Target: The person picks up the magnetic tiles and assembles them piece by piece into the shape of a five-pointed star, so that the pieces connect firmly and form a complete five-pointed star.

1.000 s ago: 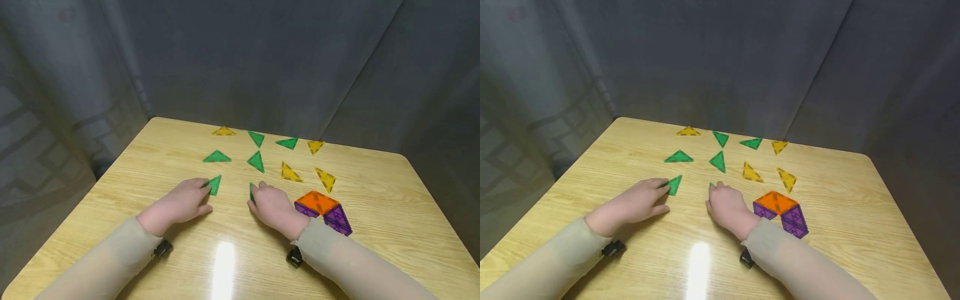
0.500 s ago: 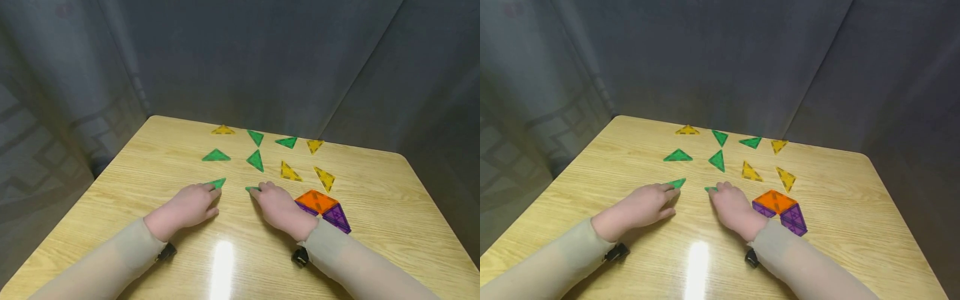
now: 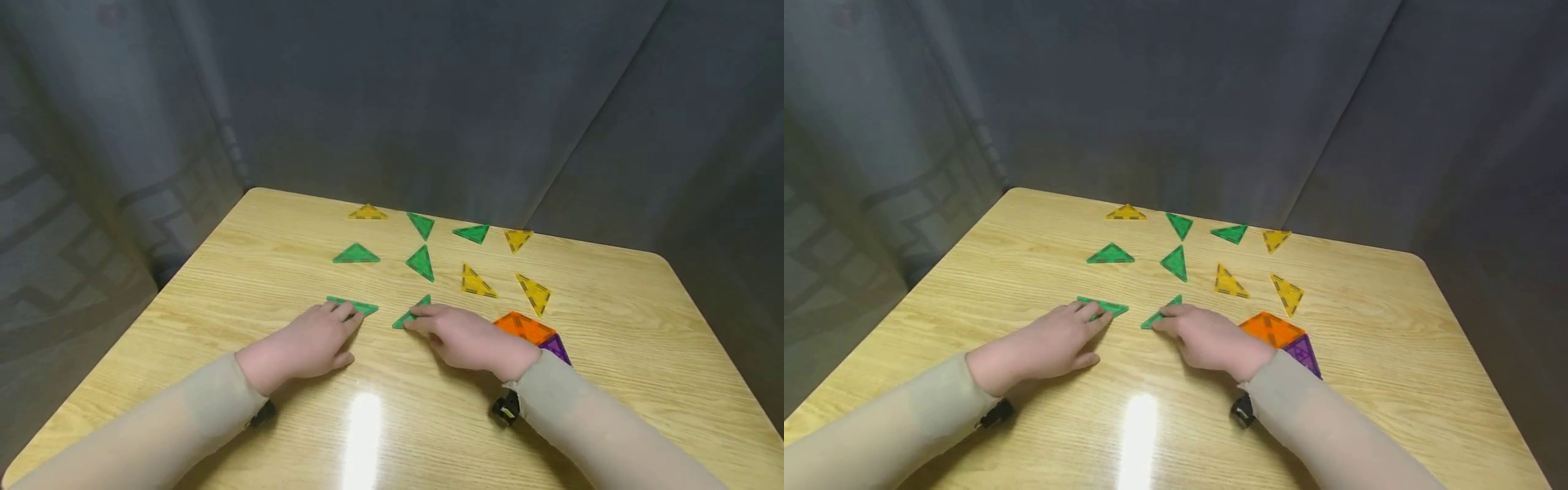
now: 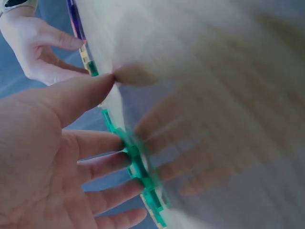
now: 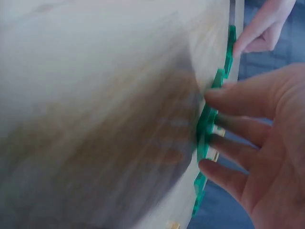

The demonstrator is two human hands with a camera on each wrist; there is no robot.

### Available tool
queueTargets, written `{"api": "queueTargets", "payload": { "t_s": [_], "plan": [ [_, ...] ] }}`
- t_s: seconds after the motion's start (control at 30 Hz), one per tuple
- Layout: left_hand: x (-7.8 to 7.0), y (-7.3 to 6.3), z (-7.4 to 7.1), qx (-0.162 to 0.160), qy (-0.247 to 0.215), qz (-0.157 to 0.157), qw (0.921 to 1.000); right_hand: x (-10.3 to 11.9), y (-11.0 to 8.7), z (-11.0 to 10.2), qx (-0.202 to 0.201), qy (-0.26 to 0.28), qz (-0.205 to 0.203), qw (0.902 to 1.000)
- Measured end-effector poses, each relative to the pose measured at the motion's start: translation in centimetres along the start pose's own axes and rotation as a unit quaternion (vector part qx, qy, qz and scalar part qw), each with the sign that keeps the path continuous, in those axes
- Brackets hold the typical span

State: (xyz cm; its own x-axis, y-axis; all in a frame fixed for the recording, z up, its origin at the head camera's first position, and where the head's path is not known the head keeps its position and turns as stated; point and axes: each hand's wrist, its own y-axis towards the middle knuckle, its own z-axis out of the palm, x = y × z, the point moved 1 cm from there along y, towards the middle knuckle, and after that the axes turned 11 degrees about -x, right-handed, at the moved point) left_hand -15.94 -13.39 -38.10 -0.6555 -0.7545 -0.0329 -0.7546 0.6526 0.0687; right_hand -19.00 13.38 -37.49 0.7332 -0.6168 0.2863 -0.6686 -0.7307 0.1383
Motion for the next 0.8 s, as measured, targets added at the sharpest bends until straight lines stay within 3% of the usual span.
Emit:
{"api": "queueTargets", "payload": {
  "t_s": [0.07,0.17,0.3,0.4,0.47,0.53,0.6,0.67,0.73,0.8],
  "plan": [
    [0.1,0.0,-0.2,0.005,-0.012,-0.001,0.9999,-0.2,0.1,-0.2,0.015,0.019,0.004,0.9997],
    [0.4,-0.1,-0.7,0.008,-0.03,0.003,0.9995,-0.3,0.0,-0.5,0.002,0.02,0.004,0.9998],
    [1.5,-0.5,-1.4,0.015,-0.056,0.012,0.9982,0.4,-0.4,-0.8,-0.03,-0.013,0.027,0.9991],
    [2.4,-0.8,-1.5,0.018,-0.088,0.017,0.9958,1.2,-0.8,-0.5,-0.018,-0.041,0.054,0.9976],
    [3.0,-0.9,-1.5,-0.007,-0.103,0.019,0.9945,1.8,-1.0,0.0,-0.003,-0.06,0.063,0.9962],
    [3.2,-0.9,-1.4,-0.057,-0.092,0.017,0.994,2.3,-1.2,0.4,0.007,-0.075,0.068,0.9949],
    [2.9,-0.9,-1.3,-0.112,-0.061,0.003,0.9919,2.7,-1.3,0.7,0.013,-0.086,0.075,0.9934],
    [1.9,-0.8,-1.2,-0.144,-0.021,-0.021,0.9891,3.0,-1.3,0.8,0.016,-0.097,0.084,0.9916],
    [0.6,-0.6,-1.0,-0.137,-0.001,-0.054,0.9891,3.3,-1.3,0.9,0.021,-0.106,0.097,0.9893],
    [-0.8,-0.5,-0.6,-0.102,0.005,-0.091,0.9906,3.6,-1.2,0.9,0.03,-0.11,0.109,0.9875]
  ]
}}
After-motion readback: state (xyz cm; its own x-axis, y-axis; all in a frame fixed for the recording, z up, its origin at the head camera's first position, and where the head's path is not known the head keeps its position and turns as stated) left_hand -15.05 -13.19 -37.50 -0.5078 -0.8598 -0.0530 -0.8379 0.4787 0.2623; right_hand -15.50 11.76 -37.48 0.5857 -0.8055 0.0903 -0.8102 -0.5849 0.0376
